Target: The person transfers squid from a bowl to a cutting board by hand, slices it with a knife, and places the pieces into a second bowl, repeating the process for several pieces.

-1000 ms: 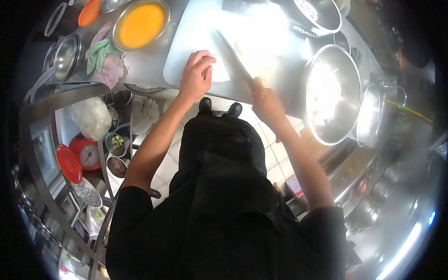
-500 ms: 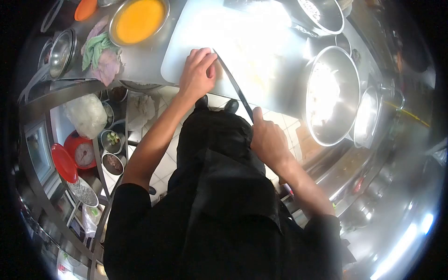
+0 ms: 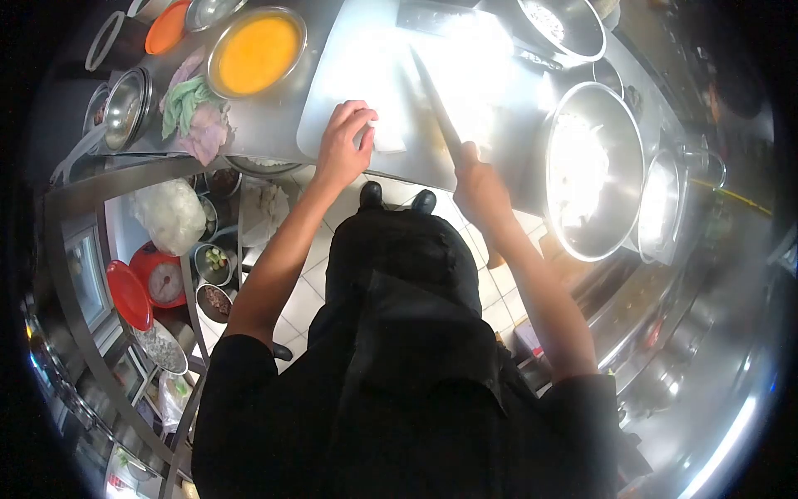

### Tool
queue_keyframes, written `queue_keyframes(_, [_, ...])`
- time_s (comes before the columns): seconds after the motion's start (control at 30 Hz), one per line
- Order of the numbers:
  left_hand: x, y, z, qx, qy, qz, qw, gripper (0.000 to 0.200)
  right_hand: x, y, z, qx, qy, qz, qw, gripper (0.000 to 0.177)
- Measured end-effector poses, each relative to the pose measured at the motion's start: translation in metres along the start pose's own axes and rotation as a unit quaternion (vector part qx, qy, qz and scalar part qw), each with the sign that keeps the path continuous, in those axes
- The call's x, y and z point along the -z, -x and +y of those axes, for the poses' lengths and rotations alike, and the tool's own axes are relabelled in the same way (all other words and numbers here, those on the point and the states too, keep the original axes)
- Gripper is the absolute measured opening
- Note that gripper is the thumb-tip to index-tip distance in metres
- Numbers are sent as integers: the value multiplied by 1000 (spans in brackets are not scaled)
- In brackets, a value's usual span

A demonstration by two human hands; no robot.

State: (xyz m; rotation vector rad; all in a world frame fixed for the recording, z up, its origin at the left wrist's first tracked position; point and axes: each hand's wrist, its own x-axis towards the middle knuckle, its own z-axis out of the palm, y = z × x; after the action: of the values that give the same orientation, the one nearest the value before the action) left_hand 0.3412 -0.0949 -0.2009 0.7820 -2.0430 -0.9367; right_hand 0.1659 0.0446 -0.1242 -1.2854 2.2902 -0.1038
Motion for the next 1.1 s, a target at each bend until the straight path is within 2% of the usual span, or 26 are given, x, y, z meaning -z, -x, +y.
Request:
queue_keyframes(0.07, [-2, -1, 2, -9, -19, -8, 1000, 23, 3, 11, -12, 48, 48, -15, 998, 28])
queue_keyframes(0.1, [-3, -2, 2, -19, -40, -15, 999, 23, 12, 18, -34, 31, 86, -43, 995, 27])
queue_keyframes(0.23, [-8, 0, -2, -35, -59, -12, 998, 23, 7, 30, -50, 80, 62, -78, 992, 32])
queue_keyframes(0.3, [-11, -1, -3, -51, -74, 24, 996, 24, 9, 47, -45, 63, 57, -93, 992, 31])
queue_keyframes(0.4, [-10, 0, -1, -12, -46, 1, 999, 24, 12, 65, -40, 43, 27, -119, 992, 32])
queue_keyframes(0.47, [-11, 1, -3, -10, -55, 13, 998, 24, -3, 65, -36, 51, -2, -106, 993, 31])
queue_keyframes(0.53, [-10, 1, -1, -21, -63, 21, 998, 23, -33, 31, -39, 98, -29, -39, 994, 29])
queue_keyframes(0.63, [-4, 0, -2, -36, -66, -1, 997, 23, -49, -16, -46, 94, -54, 1, 994, 36])
queue_keyframes(0.73, [9, -2, 0, -33, -18, -45, 998, 26, -33, -23, -23, 133, -24, 17, 991, 41])
queue_keyframes(0.8, [23, -2, 0, -5, -25, -144, 989, 27, -11, -17, -3, 28, -166, -81, 982, 49])
queue_keyframes(0.83, [28, -6, 0, -35, -56, -186, 980, 39, 3, -8, 5, -6, -244, -90, 965, 51])
queue_keyframes(0.87, [28, -12, 2, -40, -59, -190, 979, 39, 19, 2, 13, -39, -320, -98, 941, 54])
queue_keyframes(0.93, [22, -29, 11, -78, -119, -203, 969, 63, 40, 20, 28, -68, -349, -47, 934, 49])
queue_keyframes(0.97, [18, -38, 14, -84, -120, -208, 967, 63, 50, 29, 39, -61, -360, -30, 930, 46])
queue_keyframes(1.03, [6, -59, 20, -41, -148, -303, 941, 86, 70, 49, 48, -58, -385, 15, 921, 42])
queue_keyframes(1.1, [-14, -77, 24, -56, -156, -347, 923, 90, 101, 73, 35, -73, -368, 61, 925, 38])
